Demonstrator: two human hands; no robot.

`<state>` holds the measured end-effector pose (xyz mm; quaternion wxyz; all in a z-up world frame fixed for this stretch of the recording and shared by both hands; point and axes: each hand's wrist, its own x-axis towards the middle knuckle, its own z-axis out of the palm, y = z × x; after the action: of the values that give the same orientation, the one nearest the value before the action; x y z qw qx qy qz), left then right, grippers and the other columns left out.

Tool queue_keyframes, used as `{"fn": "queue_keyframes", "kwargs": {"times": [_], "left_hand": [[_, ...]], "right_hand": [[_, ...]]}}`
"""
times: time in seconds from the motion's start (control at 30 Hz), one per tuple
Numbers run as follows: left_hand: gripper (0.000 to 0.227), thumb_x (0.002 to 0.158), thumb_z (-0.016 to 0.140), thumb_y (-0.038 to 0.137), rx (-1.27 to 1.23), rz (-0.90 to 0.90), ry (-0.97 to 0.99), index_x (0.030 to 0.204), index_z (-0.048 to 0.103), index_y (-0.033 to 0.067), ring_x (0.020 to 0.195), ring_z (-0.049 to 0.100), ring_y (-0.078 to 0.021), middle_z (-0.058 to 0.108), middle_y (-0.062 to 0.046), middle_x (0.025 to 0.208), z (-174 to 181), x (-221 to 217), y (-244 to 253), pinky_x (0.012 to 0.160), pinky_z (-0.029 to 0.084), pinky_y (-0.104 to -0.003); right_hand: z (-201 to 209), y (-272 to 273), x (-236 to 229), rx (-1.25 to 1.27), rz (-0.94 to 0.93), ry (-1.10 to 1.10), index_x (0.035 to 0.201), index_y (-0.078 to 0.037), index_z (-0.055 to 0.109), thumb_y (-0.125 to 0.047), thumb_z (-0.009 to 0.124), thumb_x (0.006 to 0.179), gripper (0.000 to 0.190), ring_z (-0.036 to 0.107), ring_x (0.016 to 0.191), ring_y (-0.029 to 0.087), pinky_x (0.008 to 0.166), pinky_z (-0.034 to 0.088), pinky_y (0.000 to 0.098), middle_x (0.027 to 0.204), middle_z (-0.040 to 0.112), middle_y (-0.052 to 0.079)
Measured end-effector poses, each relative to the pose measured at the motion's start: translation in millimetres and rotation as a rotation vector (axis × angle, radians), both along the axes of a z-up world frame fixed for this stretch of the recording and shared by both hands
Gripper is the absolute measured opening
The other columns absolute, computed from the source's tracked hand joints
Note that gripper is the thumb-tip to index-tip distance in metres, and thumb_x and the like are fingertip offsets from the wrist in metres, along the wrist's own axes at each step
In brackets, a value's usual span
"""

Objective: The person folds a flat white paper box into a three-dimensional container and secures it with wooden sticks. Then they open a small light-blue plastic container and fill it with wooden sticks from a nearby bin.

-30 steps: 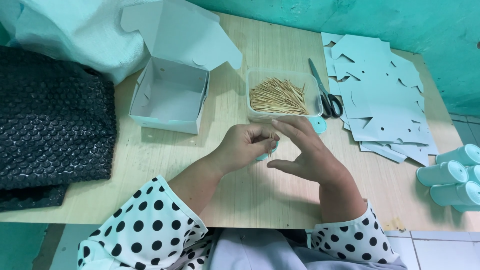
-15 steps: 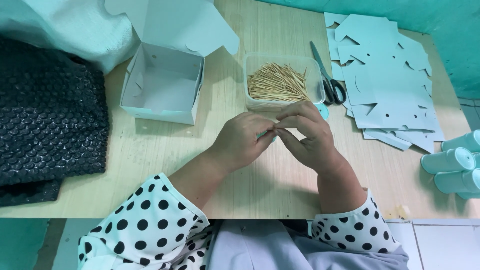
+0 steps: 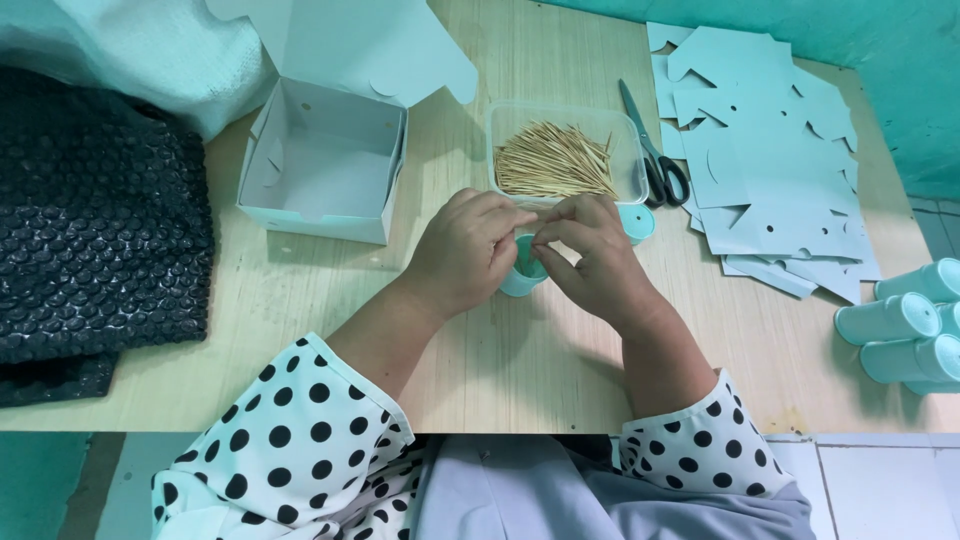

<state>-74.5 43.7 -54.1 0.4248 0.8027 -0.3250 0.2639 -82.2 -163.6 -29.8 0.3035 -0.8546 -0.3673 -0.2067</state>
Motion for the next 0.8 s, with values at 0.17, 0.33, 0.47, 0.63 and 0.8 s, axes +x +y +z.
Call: {"fn": "queue_keyframes", "kwargs": {"times": [0.17, 0.33, 0.47, 0.63, 0.8], "left_hand": [[0.022, 0.090, 0.059, 0.002, 0.031, -0.012, 0.011, 0.104, 0.076, 0.0062, 0.079, 0.070, -0.0254, 0.071, -0.008, 0.088, 4, -5, 1, 0.079, 0.053, -0.036], [0.019, 0.091, 0.060, 0.004, -0.013, 0.010, 0.064, 0.102, 0.075, 0.0069, 0.079, 0.071, -0.0238, 0.070, -0.007, 0.086, 9, 0, -2, 0.080, 0.054, -0.035], [0.020, 0.096, 0.056, 0.009, 0.024, -0.014, 0.010, 0.104, 0.074, 0.0115, 0.084, 0.070, -0.0227, 0.067, -0.004, 0.089, 19, 34, -19, 0.085, 0.052, -0.036], [0.021, 0.095, 0.056, 0.008, -0.046, -0.011, 0.067, 0.104, 0.074, 0.0135, 0.086, 0.070, -0.0221, 0.067, -0.004, 0.087, 30, 83, -46, 0.088, 0.052, -0.036], [0.032, 0.096, 0.049, 0.002, 0.011, 0.091, 0.252, 0.108, 0.074, 0.0160, 0.094, 0.070, -0.0227, 0.068, -0.004, 0.091, 1, 103, -52, 0.091, 0.054, -0.037]], "right_hand": [[-4, 0, 1, -0.075, -0.068, 0.005, 0.094, -0.013, 0.077, -0.007, 0.083, 0.084, 0.014, 0.060, 0.092, 0.030, 0.082, 0.051, 0.0424, 0.098, 0.066, 0.007], [13, -21, 20, -0.035, -0.091, -0.020, 0.100, -0.013, 0.078, -0.008, 0.080, 0.089, 0.012, 0.061, 0.092, 0.031, 0.082, 0.051, 0.0416, 0.099, 0.066, 0.008], [29, -39, 58, -0.195, -0.204, 0.036, 0.106, -0.009, 0.080, -0.009, 0.078, 0.093, 0.013, 0.062, 0.091, 0.031, 0.080, 0.052, 0.0418, 0.094, 0.068, 0.012], [25, -32, 104, -0.428, -0.391, 0.199, 0.107, -0.008, 0.081, -0.010, 0.074, 0.093, 0.016, 0.063, 0.091, 0.024, 0.074, 0.053, 0.0335, 0.090, 0.070, 0.008], [-14, -26, 124, -0.422, -0.365, 0.189, 0.092, 0.000, 0.079, -0.004, 0.076, 0.081, 0.012, 0.062, 0.080, 0.030, 0.064, 0.052, 0.0373, 0.080, 0.066, 0.013]]}}
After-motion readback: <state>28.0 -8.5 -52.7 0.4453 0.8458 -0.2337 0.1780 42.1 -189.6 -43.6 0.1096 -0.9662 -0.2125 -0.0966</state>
